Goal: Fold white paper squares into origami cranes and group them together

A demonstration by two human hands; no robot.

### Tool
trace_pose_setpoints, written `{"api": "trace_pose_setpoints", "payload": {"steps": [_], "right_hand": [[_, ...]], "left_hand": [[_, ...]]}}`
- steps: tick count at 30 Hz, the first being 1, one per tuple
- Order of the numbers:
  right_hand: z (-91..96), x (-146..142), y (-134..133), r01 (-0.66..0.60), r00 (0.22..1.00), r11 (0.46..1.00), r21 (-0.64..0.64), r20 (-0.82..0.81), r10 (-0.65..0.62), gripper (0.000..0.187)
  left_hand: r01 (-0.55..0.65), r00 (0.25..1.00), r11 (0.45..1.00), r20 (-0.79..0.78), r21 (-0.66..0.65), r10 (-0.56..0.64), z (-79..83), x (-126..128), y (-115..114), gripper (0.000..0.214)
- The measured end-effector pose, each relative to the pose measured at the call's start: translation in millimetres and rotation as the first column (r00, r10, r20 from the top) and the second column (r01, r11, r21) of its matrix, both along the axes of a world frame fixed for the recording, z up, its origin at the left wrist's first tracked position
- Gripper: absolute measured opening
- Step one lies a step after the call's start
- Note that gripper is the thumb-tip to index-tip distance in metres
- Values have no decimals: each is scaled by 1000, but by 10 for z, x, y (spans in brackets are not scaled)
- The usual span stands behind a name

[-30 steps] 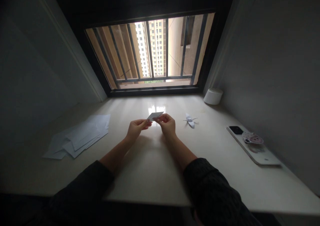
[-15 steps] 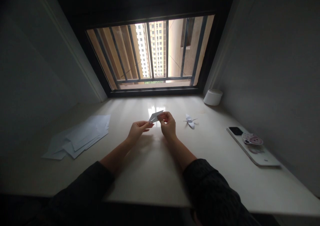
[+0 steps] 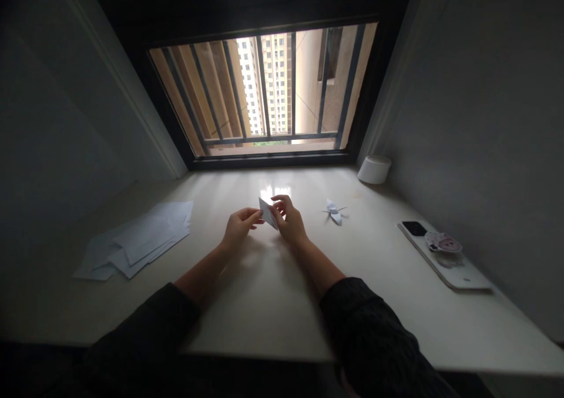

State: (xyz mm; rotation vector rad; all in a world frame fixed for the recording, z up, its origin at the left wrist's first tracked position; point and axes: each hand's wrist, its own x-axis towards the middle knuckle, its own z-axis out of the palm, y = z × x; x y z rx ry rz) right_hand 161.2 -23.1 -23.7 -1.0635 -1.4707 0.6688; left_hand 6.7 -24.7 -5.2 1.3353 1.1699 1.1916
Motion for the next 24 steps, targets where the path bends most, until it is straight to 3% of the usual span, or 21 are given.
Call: {"api": "trace_pose_setpoints", "payload": {"steps": [4,11,18,24], "right_hand": [[-44,-25,36,-113,980,990,-81,-175,97,34],[20,-32,-5,-115,991,991,-63,-81,110,30],[27,-3,-7,-94,994,994,-62,-56,91,29],[35,-8,-14,-77,994,994,-79,-87,70,28]], "left_hand": [[-87,988,996,130,-11,88,-17,-9,36,30],[-95,959,994,265,-49,105,-51,14,27,41],[-18,998,983,69,181,5,-38,10,-15,52],[18,992,967,-125,256,14,15,-8,-28,30]]}}
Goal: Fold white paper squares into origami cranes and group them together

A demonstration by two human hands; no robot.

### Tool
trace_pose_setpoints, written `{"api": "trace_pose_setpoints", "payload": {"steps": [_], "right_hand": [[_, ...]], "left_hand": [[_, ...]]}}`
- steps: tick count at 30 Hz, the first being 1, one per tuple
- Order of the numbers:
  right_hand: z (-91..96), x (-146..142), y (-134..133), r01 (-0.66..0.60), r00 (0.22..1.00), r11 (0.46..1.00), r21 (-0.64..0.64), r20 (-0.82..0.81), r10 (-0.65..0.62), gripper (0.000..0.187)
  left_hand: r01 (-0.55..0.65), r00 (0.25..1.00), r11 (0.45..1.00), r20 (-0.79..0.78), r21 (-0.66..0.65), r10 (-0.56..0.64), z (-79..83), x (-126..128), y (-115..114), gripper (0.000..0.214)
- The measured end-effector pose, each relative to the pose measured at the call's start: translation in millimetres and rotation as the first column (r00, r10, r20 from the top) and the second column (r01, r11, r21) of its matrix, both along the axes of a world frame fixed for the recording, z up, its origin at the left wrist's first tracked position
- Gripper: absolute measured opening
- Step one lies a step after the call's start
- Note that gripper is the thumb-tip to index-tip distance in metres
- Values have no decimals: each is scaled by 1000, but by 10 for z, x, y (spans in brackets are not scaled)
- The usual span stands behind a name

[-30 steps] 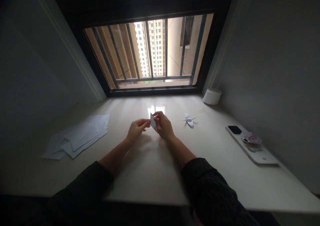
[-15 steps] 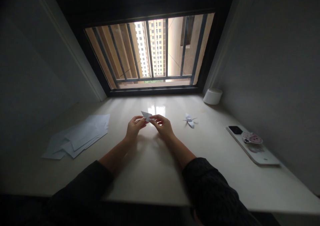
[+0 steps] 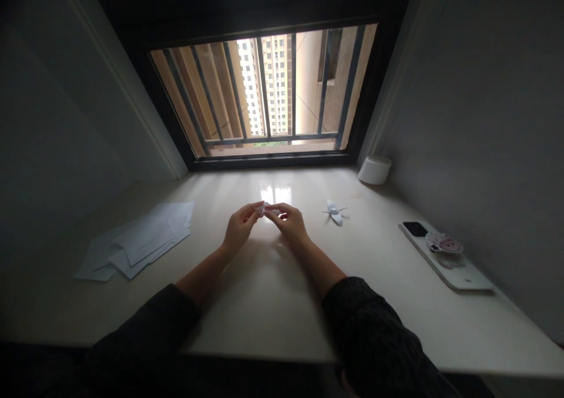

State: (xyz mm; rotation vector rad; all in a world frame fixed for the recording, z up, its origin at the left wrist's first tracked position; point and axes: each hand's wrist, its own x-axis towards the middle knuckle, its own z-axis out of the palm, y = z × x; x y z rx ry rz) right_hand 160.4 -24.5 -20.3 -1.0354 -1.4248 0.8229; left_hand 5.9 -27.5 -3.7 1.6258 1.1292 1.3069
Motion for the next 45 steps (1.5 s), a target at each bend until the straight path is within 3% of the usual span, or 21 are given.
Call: {"api": "trace_pose_setpoints", "payload": {"steps": [7,11,17,30,45], "right_hand": [[-23,5,19,-8,997,999,-33,-82,6,28],[-11,-11,16,-22,986,999,-36,-166,16,28],[32,-22,-2,-81,962,995,-65,-267,61,28],[17,-34,-11,47,972,991,-129,-224,-75,28],[22,-5,13,28,974,996,-89,-223,-47,27]], "left_hand": [[3,1000,998,17,57,-4,28,-8,-12,27],[52,992,998,113,34,-55,25,-3,9,27],[24,990,999,137,26,-27,49,3,-5,24],[-76,997,988,27,136,73,16,-13,-14,25],[-78,996,987,59,142,70,7,-38,18,25]]}}
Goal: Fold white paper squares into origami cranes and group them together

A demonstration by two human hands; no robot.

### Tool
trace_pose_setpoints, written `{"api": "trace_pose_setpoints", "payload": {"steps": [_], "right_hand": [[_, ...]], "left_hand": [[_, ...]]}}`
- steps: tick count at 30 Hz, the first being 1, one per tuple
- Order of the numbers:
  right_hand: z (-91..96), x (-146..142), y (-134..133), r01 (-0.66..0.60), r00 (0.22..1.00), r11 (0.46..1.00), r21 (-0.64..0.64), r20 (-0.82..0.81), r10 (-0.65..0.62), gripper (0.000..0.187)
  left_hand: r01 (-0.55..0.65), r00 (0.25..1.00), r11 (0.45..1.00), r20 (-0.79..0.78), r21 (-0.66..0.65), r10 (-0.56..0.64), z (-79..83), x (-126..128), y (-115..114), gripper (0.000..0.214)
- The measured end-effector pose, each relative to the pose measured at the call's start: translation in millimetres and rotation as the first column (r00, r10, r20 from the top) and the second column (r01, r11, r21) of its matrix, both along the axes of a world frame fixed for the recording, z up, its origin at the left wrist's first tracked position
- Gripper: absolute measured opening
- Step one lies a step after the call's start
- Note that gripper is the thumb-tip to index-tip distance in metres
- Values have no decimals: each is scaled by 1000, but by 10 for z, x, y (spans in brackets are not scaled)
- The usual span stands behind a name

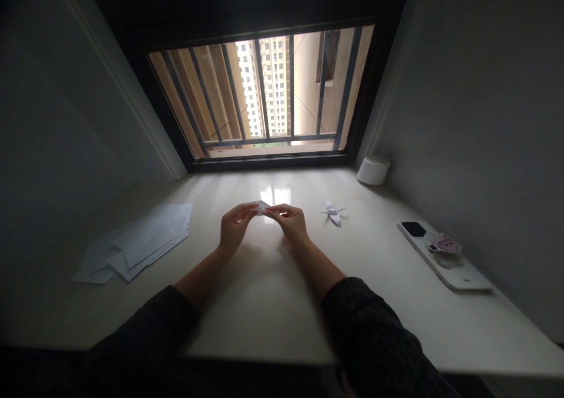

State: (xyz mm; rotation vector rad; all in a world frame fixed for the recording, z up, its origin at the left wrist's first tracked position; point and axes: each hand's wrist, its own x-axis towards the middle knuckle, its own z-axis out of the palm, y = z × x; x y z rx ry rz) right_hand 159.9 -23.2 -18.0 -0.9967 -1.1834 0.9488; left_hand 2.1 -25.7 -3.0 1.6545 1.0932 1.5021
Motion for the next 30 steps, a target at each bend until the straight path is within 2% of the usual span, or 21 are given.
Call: {"api": "trace_pose_setpoints", "payload": {"steps": [3,7,14,18,23,30], "right_hand": [[-12,3,5,9,1000,1000,-2,-5,-9,27],[-4,0,-11,1,1000,1000,9,0,-1,27],[35,-22,-39,-18,996,998,-61,-89,12,26],[54,-48,-38,-45,986,996,-76,-165,32,26],[56,-61,-40,-51,967,996,-75,-251,31,25],[32,-34,-20,-28,969,994,-106,-249,1,26]], "left_hand": [[33,999,999,37,-13,-32,-9,1,16,31],[100,984,995,150,-10,-97,-27,27,25,26],[49,967,996,254,-71,-29,-56,55,32,19],[23,963,997,271,-77,-1,-66,67,37,19],[43,958,998,285,-44,-29,-65,78,29,18],[38,960,998,280,-42,-24,-60,90,9,19]]}}
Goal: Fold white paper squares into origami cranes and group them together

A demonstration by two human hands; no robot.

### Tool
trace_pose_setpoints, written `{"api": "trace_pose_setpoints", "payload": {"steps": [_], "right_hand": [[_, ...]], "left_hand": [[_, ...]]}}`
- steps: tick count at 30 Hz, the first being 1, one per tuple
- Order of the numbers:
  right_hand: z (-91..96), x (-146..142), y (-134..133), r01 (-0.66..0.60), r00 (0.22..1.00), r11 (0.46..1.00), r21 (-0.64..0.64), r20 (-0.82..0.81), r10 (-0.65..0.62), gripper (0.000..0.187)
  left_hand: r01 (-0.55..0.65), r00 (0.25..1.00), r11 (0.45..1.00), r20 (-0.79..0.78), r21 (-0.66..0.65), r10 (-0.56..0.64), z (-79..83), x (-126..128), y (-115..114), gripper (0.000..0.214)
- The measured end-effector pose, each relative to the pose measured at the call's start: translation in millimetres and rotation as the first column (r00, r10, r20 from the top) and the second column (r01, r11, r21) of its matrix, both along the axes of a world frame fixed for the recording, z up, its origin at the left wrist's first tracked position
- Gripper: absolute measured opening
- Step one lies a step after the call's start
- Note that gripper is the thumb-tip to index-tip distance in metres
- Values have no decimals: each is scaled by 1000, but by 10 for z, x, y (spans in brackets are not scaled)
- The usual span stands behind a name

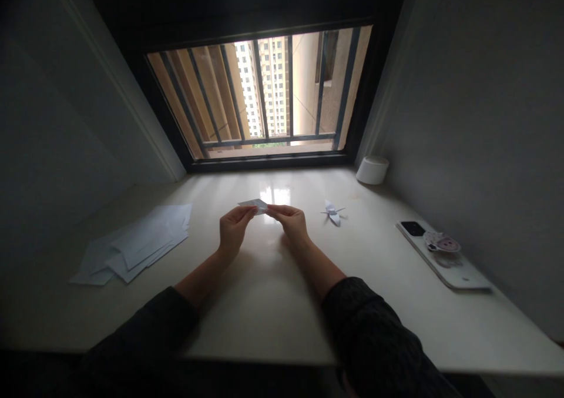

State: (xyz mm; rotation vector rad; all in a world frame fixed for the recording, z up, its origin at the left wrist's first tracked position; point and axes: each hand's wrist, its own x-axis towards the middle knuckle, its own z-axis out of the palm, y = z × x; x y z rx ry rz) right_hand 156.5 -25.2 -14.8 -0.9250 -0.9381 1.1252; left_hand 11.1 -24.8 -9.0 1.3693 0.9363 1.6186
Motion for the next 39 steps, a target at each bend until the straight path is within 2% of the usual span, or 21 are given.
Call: {"api": "trace_pose_setpoints", "payload": {"steps": [14,20,27,33,39], "right_hand": [[-131,-5,86,-64,992,997,-43,-111,59,25],[-89,6,62,-50,997,997,-54,-67,46,24],[-77,22,57,-83,996,997,2,-19,83,23],[-107,12,75,-83,997,996,17,1,83,28],[-43,44,41,-118,993,993,26,-14,118,40]], "left_hand": [[-14,1000,1000,24,-26,15,19,17,-2,20],[-10,999,999,32,-36,11,35,21,-3,19],[-20,1000,999,14,-39,21,38,8,5,18],[-32,999,998,22,-46,33,8,5,23,20],[-56,998,997,27,-43,58,-3,-17,45,21]]}}
